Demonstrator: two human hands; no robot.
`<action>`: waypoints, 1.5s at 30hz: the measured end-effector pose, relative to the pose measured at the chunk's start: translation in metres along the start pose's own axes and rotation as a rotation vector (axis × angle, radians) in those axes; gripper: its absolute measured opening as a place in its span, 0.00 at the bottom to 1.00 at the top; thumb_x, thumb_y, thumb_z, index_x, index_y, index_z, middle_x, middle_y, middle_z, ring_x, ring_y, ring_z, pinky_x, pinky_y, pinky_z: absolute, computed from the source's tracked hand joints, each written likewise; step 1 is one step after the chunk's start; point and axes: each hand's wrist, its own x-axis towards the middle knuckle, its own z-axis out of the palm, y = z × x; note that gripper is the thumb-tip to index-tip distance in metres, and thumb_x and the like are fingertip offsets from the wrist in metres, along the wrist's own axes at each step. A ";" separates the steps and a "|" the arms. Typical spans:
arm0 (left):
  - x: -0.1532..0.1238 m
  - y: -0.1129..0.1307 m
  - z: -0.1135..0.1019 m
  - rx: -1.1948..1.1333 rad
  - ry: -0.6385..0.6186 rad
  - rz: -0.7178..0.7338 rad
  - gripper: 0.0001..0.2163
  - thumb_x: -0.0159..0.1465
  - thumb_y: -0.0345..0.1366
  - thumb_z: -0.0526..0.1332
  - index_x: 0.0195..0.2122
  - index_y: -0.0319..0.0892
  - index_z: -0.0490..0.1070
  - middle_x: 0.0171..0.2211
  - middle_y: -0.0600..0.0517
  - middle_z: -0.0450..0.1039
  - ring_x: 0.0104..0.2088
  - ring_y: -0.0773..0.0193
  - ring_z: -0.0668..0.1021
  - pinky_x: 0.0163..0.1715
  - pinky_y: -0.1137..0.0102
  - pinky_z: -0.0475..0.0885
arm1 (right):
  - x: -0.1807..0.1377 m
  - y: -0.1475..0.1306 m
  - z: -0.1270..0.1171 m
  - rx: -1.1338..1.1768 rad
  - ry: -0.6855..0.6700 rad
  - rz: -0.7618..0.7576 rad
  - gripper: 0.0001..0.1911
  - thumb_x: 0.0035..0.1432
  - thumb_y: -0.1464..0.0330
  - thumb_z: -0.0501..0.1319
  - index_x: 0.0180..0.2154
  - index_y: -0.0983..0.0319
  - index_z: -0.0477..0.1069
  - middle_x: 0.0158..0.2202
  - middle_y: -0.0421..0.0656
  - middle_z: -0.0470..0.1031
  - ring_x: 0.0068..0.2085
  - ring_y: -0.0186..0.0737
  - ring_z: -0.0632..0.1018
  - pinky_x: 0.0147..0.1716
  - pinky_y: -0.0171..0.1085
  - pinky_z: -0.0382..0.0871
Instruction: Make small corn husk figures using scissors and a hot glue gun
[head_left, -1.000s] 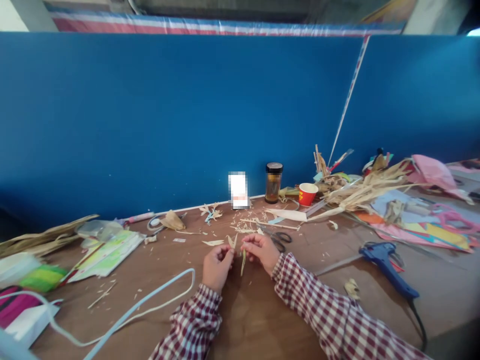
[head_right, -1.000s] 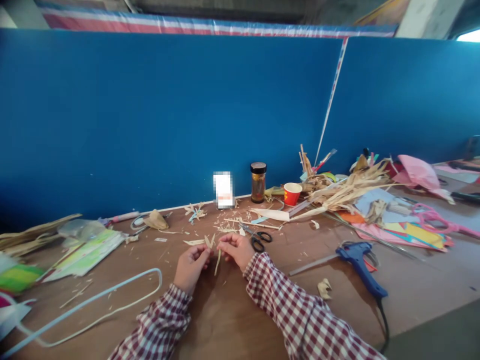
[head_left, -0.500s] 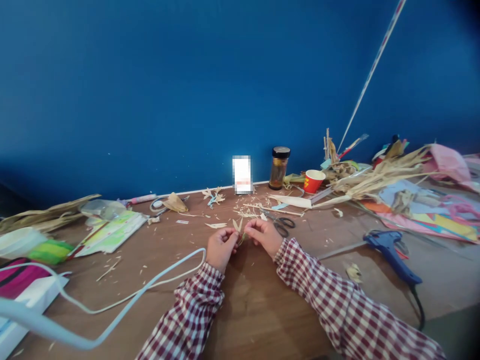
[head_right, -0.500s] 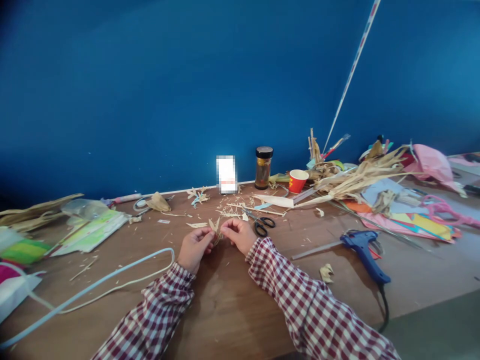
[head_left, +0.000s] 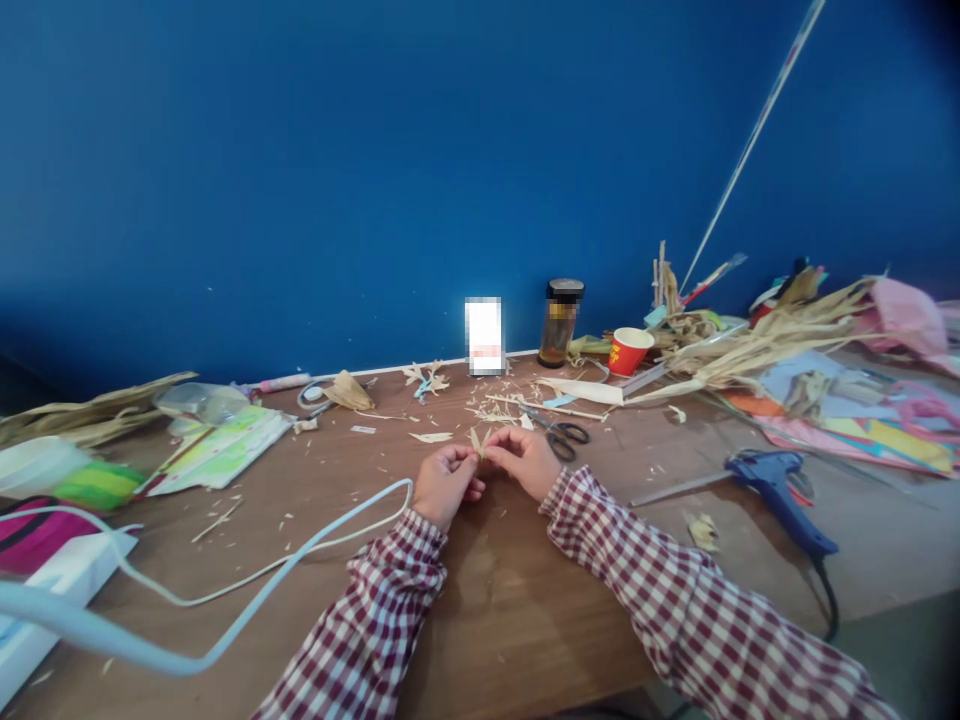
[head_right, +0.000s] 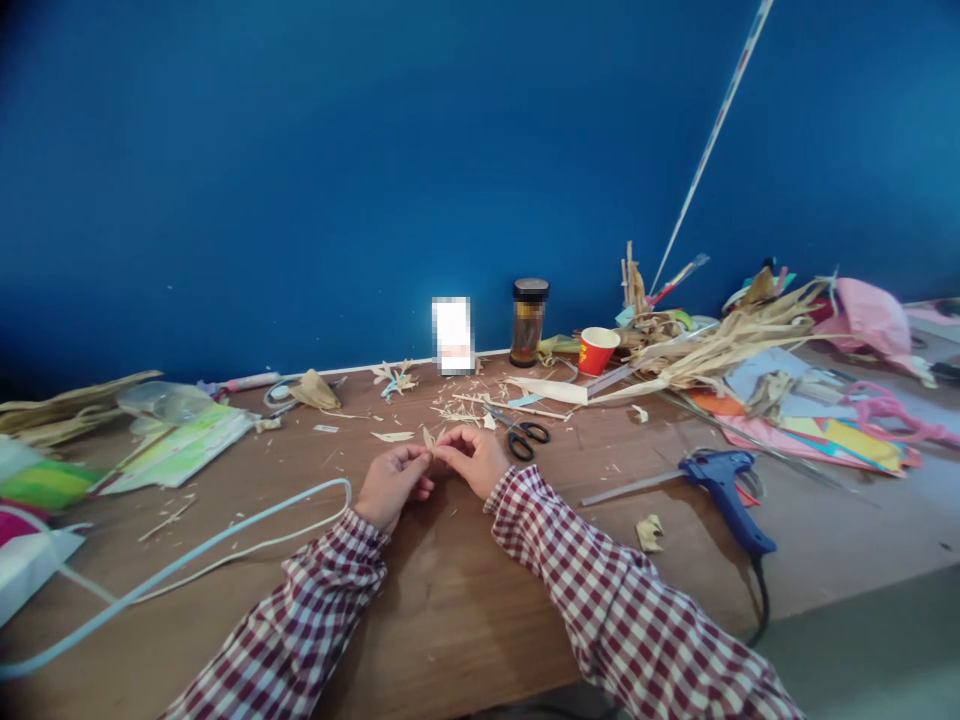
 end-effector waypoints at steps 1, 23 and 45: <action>0.000 0.000 0.000 -0.010 -0.008 -0.006 0.07 0.50 0.35 0.62 0.28 0.38 0.68 0.18 0.55 0.71 0.14 0.72 0.72 0.13 0.79 0.67 | 0.000 0.000 0.000 0.002 -0.006 0.000 0.10 0.48 0.63 0.60 0.30 0.63 0.68 0.24 0.39 0.72 0.25 0.33 0.72 0.27 0.34 0.67; -0.004 0.003 0.000 -0.014 -0.068 0.009 0.11 0.48 0.37 0.64 0.30 0.37 0.69 0.23 0.52 0.74 0.15 0.76 0.69 0.14 0.81 0.64 | -0.002 -0.006 0.003 -0.096 0.022 -0.066 0.09 0.50 0.63 0.59 0.32 0.62 0.67 0.25 0.40 0.71 0.27 0.34 0.73 0.29 0.35 0.68; -0.011 0.009 0.007 -0.294 -0.083 -0.111 0.10 0.46 0.31 0.67 0.30 0.35 0.70 0.24 0.50 0.74 0.20 0.73 0.74 0.23 0.79 0.72 | 0.003 0.006 -0.005 0.068 0.008 0.073 0.15 0.51 0.57 0.56 0.26 0.64 0.68 0.23 0.39 0.69 0.22 0.29 0.69 0.17 0.27 0.61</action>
